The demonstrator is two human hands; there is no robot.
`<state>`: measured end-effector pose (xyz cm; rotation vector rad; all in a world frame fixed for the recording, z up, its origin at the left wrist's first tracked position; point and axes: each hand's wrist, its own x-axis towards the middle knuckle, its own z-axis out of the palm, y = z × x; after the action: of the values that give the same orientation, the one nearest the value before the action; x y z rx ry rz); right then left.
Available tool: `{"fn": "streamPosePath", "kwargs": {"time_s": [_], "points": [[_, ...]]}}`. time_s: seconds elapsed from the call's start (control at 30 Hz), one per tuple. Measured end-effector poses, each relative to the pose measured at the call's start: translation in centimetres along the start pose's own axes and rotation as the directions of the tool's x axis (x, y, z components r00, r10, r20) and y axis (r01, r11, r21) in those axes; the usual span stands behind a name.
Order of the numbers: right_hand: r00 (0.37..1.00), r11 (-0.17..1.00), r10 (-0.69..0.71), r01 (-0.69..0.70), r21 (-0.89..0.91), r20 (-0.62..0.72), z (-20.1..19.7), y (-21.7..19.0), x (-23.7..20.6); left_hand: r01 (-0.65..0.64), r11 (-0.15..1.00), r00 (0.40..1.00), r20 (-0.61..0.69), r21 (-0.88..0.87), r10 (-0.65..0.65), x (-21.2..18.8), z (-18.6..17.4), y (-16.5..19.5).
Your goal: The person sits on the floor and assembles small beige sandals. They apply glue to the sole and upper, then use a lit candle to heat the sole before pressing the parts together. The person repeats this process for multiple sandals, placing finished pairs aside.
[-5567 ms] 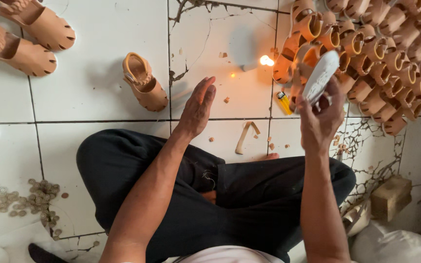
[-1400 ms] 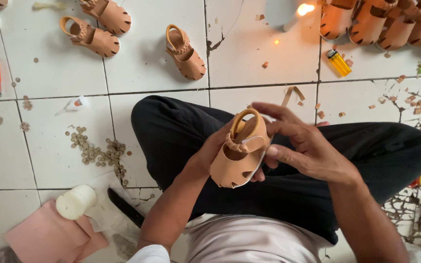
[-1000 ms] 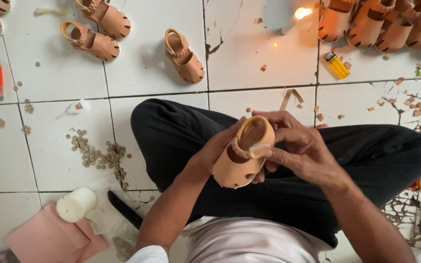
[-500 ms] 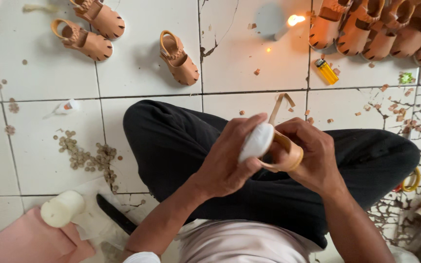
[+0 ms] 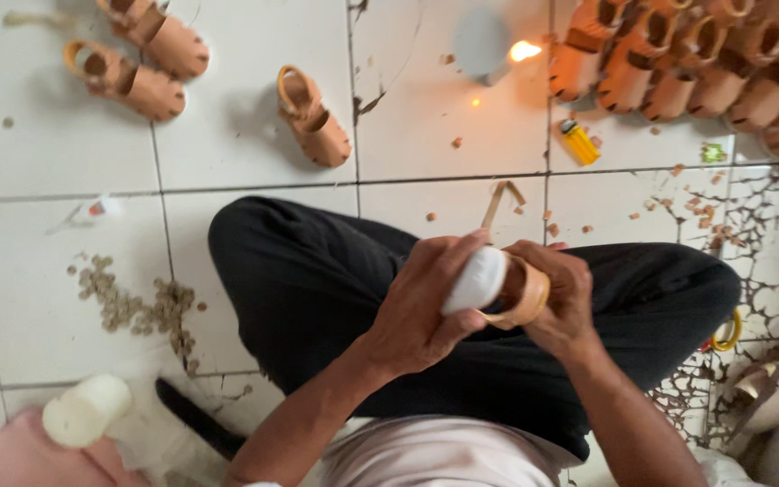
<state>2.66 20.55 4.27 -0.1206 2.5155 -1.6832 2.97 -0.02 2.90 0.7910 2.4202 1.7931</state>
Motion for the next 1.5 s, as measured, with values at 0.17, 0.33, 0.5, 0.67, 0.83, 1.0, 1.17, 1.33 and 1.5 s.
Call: {"fn": "streamPosePath", "kwargs": {"time_s": [0.17, 0.33, 0.5, 0.67, 0.83, 1.0, 1.17, 1.33, 1.5], "points": [[0.983, 0.975, -0.163, 0.173, -0.140, 0.081, -0.2, 1.2, 0.3, 0.129, 0.990, 0.992, 0.002, -0.050, -0.129, 0.4, 0.2, -0.3], [0.995, 0.992, -0.085, 0.089, -0.094, 0.055, -0.3, 2.8, 0.2, 0.119, 0.990, 0.992, 0.037, -0.070, -0.117, 0.4, 0.5, -0.4], [0.987, 0.985, 0.154, -0.149, -0.089, 0.052, -0.6, 3.8, 0.3, 0.419, 0.732, 0.905, 0.186, -0.537, -0.382, 0.7, 1.5, -0.9], [0.995, 0.948, -0.057, 0.029, 0.317, 0.078, 0.2, 2.6, 0.1, 0.340, 0.156, 0.864, 0.242, -0.927, -0.442, 1.4, 0.9, -4.1], [0.990, 0.989, -0.058, 0.039, 0.146, 0.127, 3.4, 1.5, -1.1, 0.348, 0.019, 0.828, 0.298, -0.937, -0.475, 0.2, 1.1, -5.7], [0.998, 0.996, -0.053, 0.052, 0.074, 0.014, 3.7, 1.3, -0.9, 0.313, -0.006, 0.796, 0.266, -0.950, -0.544, 0.8, 1.3, -6.6], [0.993, 0.955, 0.116, -0.106, -0.276, 0.021, 5.5, 0.9, 0.6, 0.411, 0.134, 0.674, 0.201, -0.902, -0.711, 1.1, 2.5, -7.3], [0.932, 0.906, 0.363, -0.348, -0.240, 0.022, 5.7, 2.8, 3.8, 0.471, 0.658, 0.819, 0.015, -0.587, -0.573, 1.6, 1.6, -11.2], [0.995, 0.879, 0.092, -0.105, -0.466, -0.050, 5.6, 6.0, 8.3, 0.477, 0.850, 0.702, -0.484, -0.225, -0.522, 3.6, -5.1, -17.4]]}}
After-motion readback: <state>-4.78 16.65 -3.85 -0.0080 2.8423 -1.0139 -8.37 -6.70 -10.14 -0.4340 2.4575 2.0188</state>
